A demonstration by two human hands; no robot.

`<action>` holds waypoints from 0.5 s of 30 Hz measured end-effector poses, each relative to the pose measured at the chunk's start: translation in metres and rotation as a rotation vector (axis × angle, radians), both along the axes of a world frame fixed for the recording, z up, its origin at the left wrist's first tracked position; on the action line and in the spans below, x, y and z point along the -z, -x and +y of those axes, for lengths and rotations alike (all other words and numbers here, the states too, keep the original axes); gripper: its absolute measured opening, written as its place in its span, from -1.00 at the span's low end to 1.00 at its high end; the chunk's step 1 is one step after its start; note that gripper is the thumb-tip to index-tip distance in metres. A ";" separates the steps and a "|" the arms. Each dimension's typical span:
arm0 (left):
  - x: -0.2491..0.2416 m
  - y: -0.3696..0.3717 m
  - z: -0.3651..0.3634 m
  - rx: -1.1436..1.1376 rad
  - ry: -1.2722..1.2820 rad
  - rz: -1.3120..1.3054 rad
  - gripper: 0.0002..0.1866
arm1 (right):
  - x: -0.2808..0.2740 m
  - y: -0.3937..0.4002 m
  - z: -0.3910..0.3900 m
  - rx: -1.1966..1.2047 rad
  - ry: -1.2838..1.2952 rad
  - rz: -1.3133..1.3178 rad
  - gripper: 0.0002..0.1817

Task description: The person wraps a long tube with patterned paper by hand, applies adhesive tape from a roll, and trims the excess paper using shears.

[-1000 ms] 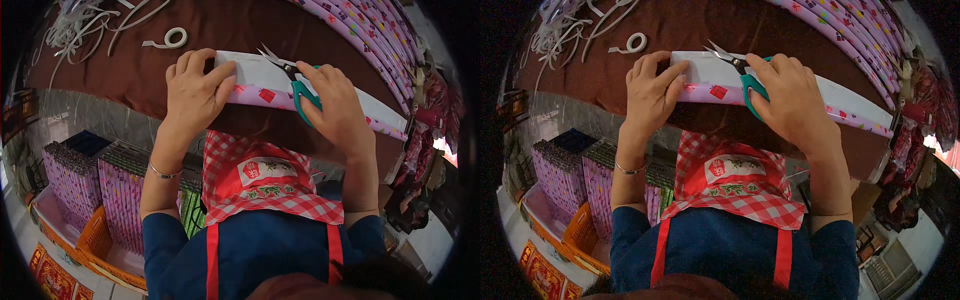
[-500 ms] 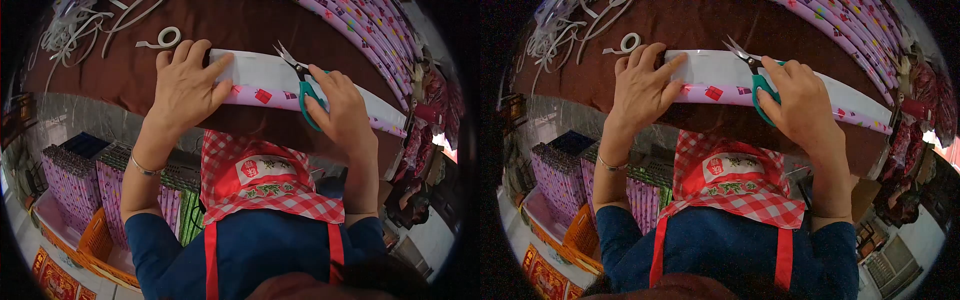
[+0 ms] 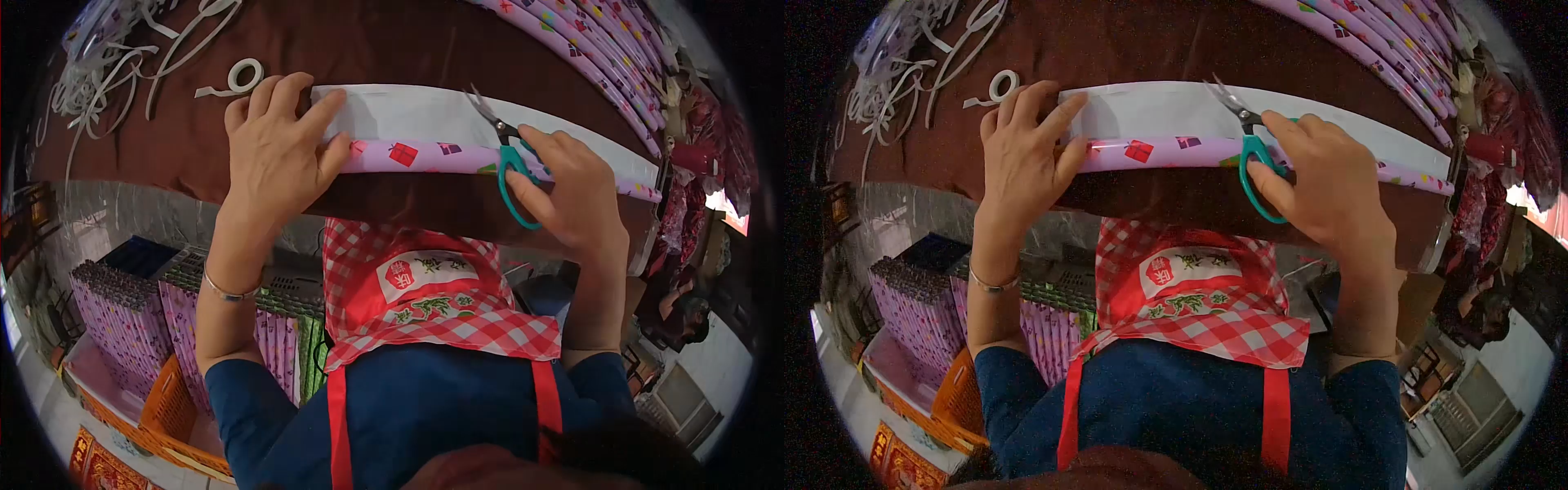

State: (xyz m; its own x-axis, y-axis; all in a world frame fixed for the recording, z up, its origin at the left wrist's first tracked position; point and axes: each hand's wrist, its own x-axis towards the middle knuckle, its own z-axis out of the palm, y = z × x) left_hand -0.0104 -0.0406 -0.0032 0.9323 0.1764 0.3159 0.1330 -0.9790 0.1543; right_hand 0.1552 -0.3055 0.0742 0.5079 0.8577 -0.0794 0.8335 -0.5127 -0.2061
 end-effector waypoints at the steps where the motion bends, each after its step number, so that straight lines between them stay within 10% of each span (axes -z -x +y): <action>1: -0.003 0.000 -0.002 0.006 0.001 -0.001 -0.58 | 0.002 0.001 0.001 -0.017 0.002 -0.022 -0.56; 15: -0.005 -0.015 -0.016 0.203 0.386 0.062 -0.82 | -0.004 -0.012 -0.029 0.116 -0.083 -0.048 -0.54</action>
State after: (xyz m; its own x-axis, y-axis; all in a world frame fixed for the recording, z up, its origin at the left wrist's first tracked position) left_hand 0.0047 -0.0568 0.0022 0.9753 0.0823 0.2050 -0.0352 -0.8582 0.5121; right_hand 0.1668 -0.3347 0.0786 0.6055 0.7957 0.0159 0.7795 -0.5890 -0.2134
